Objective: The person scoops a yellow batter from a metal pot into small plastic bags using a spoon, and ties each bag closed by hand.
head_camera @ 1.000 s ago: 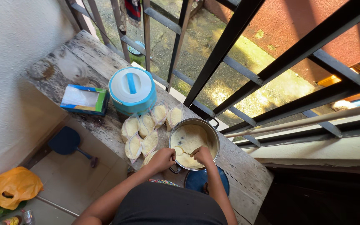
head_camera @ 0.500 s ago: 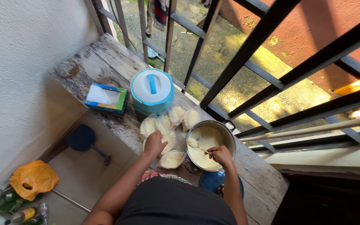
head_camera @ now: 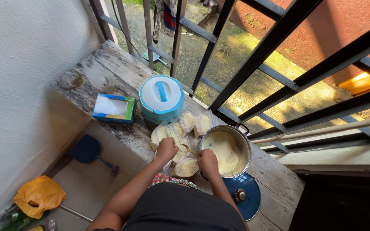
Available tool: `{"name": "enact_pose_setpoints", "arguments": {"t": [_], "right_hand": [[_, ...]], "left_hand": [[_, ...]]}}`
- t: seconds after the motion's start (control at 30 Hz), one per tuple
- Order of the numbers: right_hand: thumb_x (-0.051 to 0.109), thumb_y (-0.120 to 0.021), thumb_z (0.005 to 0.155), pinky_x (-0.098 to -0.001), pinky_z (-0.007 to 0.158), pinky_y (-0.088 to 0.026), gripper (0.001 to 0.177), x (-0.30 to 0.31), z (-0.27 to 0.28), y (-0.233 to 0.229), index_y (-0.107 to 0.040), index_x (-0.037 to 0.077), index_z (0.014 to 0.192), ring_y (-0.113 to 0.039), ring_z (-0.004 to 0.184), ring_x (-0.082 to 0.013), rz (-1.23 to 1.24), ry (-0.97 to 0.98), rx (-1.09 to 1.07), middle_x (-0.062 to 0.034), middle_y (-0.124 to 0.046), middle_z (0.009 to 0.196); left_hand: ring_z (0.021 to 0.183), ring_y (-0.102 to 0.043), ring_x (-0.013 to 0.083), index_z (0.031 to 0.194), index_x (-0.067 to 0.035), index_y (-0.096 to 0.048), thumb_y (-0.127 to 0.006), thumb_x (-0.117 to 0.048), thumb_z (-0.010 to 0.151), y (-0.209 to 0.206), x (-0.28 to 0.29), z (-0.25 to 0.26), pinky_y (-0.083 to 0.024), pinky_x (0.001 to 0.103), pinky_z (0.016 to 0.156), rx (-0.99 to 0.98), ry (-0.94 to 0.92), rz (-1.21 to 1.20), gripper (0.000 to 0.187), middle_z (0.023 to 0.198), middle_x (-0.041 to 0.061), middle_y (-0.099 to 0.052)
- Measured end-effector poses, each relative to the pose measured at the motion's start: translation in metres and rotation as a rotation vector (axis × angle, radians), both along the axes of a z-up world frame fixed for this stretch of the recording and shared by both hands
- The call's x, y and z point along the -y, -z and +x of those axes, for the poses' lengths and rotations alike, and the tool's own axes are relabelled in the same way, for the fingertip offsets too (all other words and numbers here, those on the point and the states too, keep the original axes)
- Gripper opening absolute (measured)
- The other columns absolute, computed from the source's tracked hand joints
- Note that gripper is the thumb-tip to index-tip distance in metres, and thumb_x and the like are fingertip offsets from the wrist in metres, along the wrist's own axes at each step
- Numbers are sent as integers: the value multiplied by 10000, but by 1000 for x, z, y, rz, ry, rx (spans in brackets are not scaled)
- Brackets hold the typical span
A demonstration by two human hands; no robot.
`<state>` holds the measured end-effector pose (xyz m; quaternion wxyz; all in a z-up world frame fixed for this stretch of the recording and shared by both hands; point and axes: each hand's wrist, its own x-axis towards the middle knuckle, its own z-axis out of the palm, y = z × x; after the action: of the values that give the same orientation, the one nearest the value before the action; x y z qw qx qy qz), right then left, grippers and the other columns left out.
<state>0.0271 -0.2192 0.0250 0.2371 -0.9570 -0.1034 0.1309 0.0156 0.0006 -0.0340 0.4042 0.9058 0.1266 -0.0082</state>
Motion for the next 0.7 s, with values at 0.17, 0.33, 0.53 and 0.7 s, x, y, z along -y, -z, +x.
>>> {"name": "enact_pose_setpoints", "arguments": {"t": [0.17,0.33,0.53,0.7], "right_hand": [[26,-627,751,-496,851,-535,255,4,-16,-17,-798,25,939,-680,886,-429,68,92,118,-245,-695,930],[80,-686,770,-457,762,-558,197,9,-5,-27,-767,-23,917,-703,808,-388,167,209,55,-222,-714,875],[286,-852,752,-461,684,-559,345,-30,12,-9,-769,-32,858,-703,701,-393,147,217,-10,-255,-702,767],[213,-843,712,-463,713,-554,259,-41,21,17,-798,-11,835,-700,724,-408,135,166,-52,-254,-705,772]], "left_hand": [[768,-690,410,784,-1,-665,-735,-128,756,2,-2,3,-561,496,723,42,70,16,148,781,218,-702],[792,-695,417,801,7,-668,-783,-186,758,2,0,4,-565,499,743,-21,124,50,229,816,236,-705],[838,-706,448,861,33,-691,-755,-208,806,2,3,7,-577,518,773,-125,162,129,255,854,266,-703],[807,-707,439,805,31,-705,-759,-208,799,-5,7,5,-572,511,751,-140,176,102,245,801,254,-691]]}}
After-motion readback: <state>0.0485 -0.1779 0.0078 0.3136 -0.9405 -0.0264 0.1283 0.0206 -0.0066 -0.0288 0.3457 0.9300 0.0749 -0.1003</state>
